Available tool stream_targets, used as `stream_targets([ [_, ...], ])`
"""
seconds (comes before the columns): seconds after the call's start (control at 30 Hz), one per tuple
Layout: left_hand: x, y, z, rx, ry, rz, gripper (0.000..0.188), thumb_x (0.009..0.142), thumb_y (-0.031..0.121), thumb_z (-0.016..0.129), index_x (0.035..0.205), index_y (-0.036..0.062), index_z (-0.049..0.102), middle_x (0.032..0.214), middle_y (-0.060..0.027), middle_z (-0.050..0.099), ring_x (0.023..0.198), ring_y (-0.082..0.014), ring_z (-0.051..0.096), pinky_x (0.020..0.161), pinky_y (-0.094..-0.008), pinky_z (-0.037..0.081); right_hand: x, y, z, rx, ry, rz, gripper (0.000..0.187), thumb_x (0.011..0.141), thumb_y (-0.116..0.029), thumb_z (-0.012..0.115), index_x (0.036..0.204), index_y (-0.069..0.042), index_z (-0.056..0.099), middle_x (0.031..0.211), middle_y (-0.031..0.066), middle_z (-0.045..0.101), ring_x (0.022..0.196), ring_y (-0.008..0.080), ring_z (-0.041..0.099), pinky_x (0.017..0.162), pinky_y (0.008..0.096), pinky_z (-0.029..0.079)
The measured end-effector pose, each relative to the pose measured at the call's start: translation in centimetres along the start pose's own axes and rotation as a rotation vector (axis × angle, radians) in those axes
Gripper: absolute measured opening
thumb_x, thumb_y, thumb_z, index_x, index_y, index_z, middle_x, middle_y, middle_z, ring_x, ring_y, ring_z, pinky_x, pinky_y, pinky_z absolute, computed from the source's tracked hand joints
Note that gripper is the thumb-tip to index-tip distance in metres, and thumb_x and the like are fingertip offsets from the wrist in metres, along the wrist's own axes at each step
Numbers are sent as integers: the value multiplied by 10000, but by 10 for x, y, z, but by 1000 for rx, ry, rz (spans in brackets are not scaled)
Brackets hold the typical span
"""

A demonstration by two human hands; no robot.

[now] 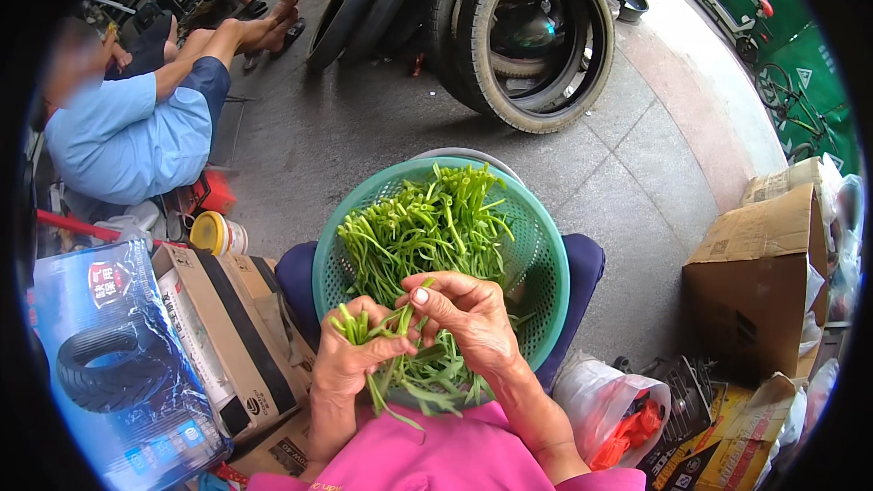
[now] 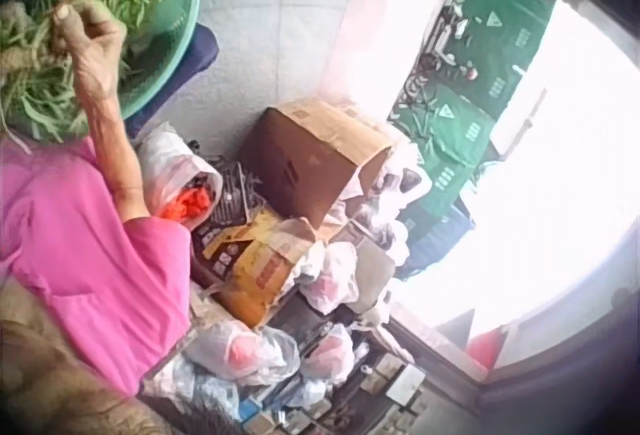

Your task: The person sits on the ground and sorts green leafy vegetables by hand, picking up stems from a green basket and placing them back into the basket. The task continues throughout the clip with repetitive handling of the vegetables.

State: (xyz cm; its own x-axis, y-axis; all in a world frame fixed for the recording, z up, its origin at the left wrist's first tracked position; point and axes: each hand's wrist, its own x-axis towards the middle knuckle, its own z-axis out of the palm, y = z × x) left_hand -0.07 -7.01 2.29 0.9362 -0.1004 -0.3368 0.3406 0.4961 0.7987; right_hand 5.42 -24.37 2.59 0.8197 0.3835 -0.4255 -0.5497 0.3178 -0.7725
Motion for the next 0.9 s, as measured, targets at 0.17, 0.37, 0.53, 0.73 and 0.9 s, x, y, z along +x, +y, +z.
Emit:
stream_targets([
  [0.17,0,-2,-6,-96,153,-70,259,800,-2,774,928,53,556,848,-139,713,666,-140,681,462,-183,435,3,1,-13,-83,75,-106,304,908,-70,695,1187,38,641,985,124,721,761,133,668,600,246,547],
  [0.37,-1,-7,-14,-56,184,-59,270,834,26,736,1051,13,575,853,-158,709,641,-150,681,418,-165,386,3,4,-30,-984,266,-610,227,843,-69,740,1053,4,696,933,136,720,834,259,685,740,332,538],
  [0.53,-2,-4,-13,119,176,-68,242,819,70,772,1011,-4,644,828,-60,703,655,-93,645,536,-190,458,2,-7,-3,-1154,85,-941,422,736,-13,767,1144,-48,665,1133,145,651,1001,325,626,817,406,523],
  [0.73,-3,1,-15,186,166,-72,215,820,55,761,998,-9,659,813,-43,692,652,-72,621,591,-201,485,11,3,-10,-1200,87,-919,360,700,50,734,1037,-74,719,906,95,710,786,260,681,661,359,548],
  [0.9,-10,3,-26,106,211,-62,202,836,38,727,1009,-14,637,816,-83,704,627,-80,625,509,-179,437,12,-6,-30,-1115,314,-963,285,761,101,694,1025,-6,697,888,134,704,757,260,695,639,301,533],
])
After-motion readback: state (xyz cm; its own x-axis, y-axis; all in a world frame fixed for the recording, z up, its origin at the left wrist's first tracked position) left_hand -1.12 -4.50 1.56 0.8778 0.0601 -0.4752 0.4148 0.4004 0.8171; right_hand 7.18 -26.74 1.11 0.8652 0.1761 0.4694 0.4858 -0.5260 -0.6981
